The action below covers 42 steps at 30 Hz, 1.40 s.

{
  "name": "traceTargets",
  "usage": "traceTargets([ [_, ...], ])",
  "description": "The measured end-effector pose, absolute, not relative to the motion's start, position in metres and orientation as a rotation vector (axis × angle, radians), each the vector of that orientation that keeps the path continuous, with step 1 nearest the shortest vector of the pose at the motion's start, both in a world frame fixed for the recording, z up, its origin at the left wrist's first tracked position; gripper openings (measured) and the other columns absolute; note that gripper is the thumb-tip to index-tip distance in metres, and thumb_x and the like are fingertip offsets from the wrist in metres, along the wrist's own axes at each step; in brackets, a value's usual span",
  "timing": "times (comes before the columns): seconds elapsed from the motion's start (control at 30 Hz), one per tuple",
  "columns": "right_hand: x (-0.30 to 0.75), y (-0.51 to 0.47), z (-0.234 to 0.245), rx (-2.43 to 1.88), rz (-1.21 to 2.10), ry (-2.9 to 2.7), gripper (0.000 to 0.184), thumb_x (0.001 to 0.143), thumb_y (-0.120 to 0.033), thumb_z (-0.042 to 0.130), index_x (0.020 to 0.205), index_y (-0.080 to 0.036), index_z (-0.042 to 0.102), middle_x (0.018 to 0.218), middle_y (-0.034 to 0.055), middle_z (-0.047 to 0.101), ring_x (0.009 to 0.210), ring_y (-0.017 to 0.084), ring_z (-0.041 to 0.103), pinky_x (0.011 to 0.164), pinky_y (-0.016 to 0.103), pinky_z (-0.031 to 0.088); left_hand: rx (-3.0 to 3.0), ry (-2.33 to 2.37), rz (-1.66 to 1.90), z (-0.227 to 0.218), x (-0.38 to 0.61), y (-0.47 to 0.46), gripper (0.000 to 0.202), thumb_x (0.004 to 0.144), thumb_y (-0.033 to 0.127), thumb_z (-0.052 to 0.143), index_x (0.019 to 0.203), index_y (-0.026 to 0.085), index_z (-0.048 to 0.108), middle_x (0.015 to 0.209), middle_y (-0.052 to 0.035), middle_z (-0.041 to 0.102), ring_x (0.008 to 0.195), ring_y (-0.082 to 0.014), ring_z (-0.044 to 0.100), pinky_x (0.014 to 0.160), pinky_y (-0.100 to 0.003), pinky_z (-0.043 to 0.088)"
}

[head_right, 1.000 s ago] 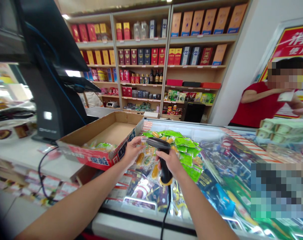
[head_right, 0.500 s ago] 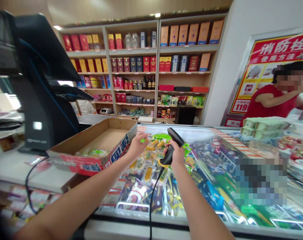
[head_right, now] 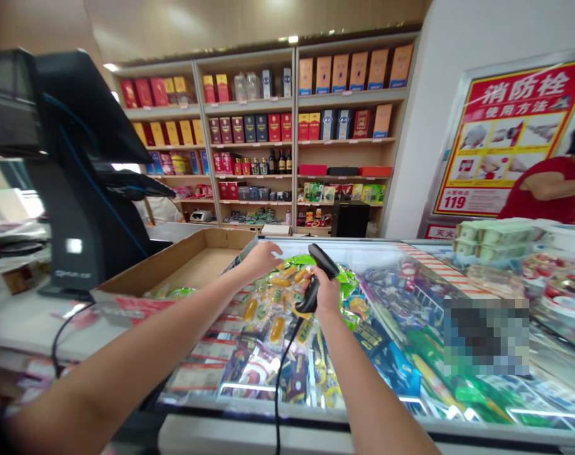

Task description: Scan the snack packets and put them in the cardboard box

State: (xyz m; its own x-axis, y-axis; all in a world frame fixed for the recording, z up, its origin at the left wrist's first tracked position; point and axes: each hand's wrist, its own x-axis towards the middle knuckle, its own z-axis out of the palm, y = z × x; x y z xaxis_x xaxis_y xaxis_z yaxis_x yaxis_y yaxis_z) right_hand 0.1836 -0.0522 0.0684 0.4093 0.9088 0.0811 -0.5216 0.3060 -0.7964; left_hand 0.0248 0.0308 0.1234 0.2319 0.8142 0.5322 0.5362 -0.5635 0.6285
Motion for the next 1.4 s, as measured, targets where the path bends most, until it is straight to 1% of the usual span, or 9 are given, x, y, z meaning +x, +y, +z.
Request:
traceTargets([
  [0.2,0.177,-0.056,0.07,-0.787,1.036,-0.643,0.028,0.056,-0.034,0.079,0.065,-0.017,0.058,0.051,-0.0011,0.061,0.035,0.011,0.052,0.033,0.023,0.042,2.196,1.482,0.619,0.165,-0.092,0.04,0.008,0.044,0.013,0.072,0.051,0.017,0.068,0.049,-0.0019,0.061,0.048,-0.0152,0.055,0.055,-0.027,0.047],
  [0.3,0.174,-0.059,0.069,-0.8,1.038,-0.668,0.028,0.057,-0.034,0.079,0.064,-0.017,0.058,0.051,-0.0007,0.061,0.035,0.012,0.052,0.033,0.024,0.042,2.068,1.615,0.203,0.156,-0.142,0.042,0.017,0.036,0.01,0.071,0.052,0.016,0.067,0.055,-0.0034,0.066,0.052,-0.0177,0.058,0.052,-0.028,0.047],
  [0.43,0.173,-0.059,0.068,-0.803,1.04,-0.678,0.026,0.058,-0.032,0.078,0.068,-0.017,0.06,0.051,-0.0013,0.061,0.035,0.012,0.052,0.033,0.024,0.042,1.958,1.593,-0.143,0.128,-0.177,0.047,0.04,0.033,0.01,0.07,0.071,0.019,0.074,0.069,-0.002,0.071,0.06,-0.0187,0.06,0.056,-0.028,0.048],
  [0.57,0.174,-0.057,0.065,-0.822,1.03,-0.693,0.027,0.059,-0.035,0.078,0.07,-0.017,0.06,0.052,-0.0014,0.061,0.036,0.012,0.052,0.033,0.025,0.042,2.126,1.521,-0.189,0.112,-0.184,0.055,0.051,0.039,0.019,0.069,0.089,0.024,0.076,0.065,0.0014,0.069,0.063,-0.0177,0.06,0.061,-0.027,0.047],
  [0.73,0.174,-0.055,0.063,-0.845,1.04,-0.701,0.029,0.059,-0.037,0.078,0.07,-0.017,0.06,0.052,-0.0016,0.06,0.035,0.012,0.052,0.034,0.024,0.041,2.277,1.542,-0.183,0.105,-0.179,0.056,0.057,0.042,0.019,0.067,0.099,0.025,0.076,0.066,0.001,0.069,0.063,-0.0184,0.059,0.064,-0.026,0.045],
  [0.9,0.172,-0.057,0.063,-0.863,1.055,-0.693,0.028,0.056,-0.035,0.078,0.066,-0.016,0.06,0.052,-0.0011,0.061,0.036,0.011,0.052,0.033,0.023,0.041,2.316,1.418,0.012,0.098,-0.176,0.055,0.047,0.049,0.019,0.065,0.095,0.022,0.077,0.087,-0.0042,0.075,0.076,-0.0197,0.063,0.069,-0.024,0.045],
  [1.13,0.173,-0.057,0.062,-0.866,1.053,-0.735,0.026,0.059,-0.034,0.078,0.067,-0.016,0.061,0.053,-0.0006,0.062,0.036,0.011,0.053,0.034,0.023,0.044,2.226,1.485,0.154,0.095,-0.176,0.067,0.031,0.059,0.032,0.067,0.086,0.02,0.076,0.083,-0.005,0.073,0.071,-0.0179,0.06,0.058,-0.022,0.043],
  [1.27,0.173,-0.056,0.061,-0.884,1.06,-0.718,0.027,0.058,-0.035,0.079,0.066,-0.016,0.061,0.052,-0.0005,0.062,0.036,0.011,0.053,0.032,0.023,0.044,2.27,1.359,0.075,0.091,-0.175,0.068,0.041,0.059,0.026,0.067,0.099,0.023,0.075,0.088,-0.0018,0.074,0.075,-0.0172,0.061,0.065,-0.022,0.044],
  [1.4,0.173,-0.055,0.06,-0.886,1.066,-0.719,0.027,0.058,-0.035,0.078,0.066,-0.015,0.062,0.052,-0.0002,0.062,0.035,0.012,0.053,0.032,0.023,0.044,2.363,1.411,-0.015,0.091,-0.178,0.072,0.034,0.053,0.02,0.071,0.086,0.021,0.077,0.082,-0.0009,0.074,0.075,-0.0181,0.061,0.07,-0.024,0.043],
])
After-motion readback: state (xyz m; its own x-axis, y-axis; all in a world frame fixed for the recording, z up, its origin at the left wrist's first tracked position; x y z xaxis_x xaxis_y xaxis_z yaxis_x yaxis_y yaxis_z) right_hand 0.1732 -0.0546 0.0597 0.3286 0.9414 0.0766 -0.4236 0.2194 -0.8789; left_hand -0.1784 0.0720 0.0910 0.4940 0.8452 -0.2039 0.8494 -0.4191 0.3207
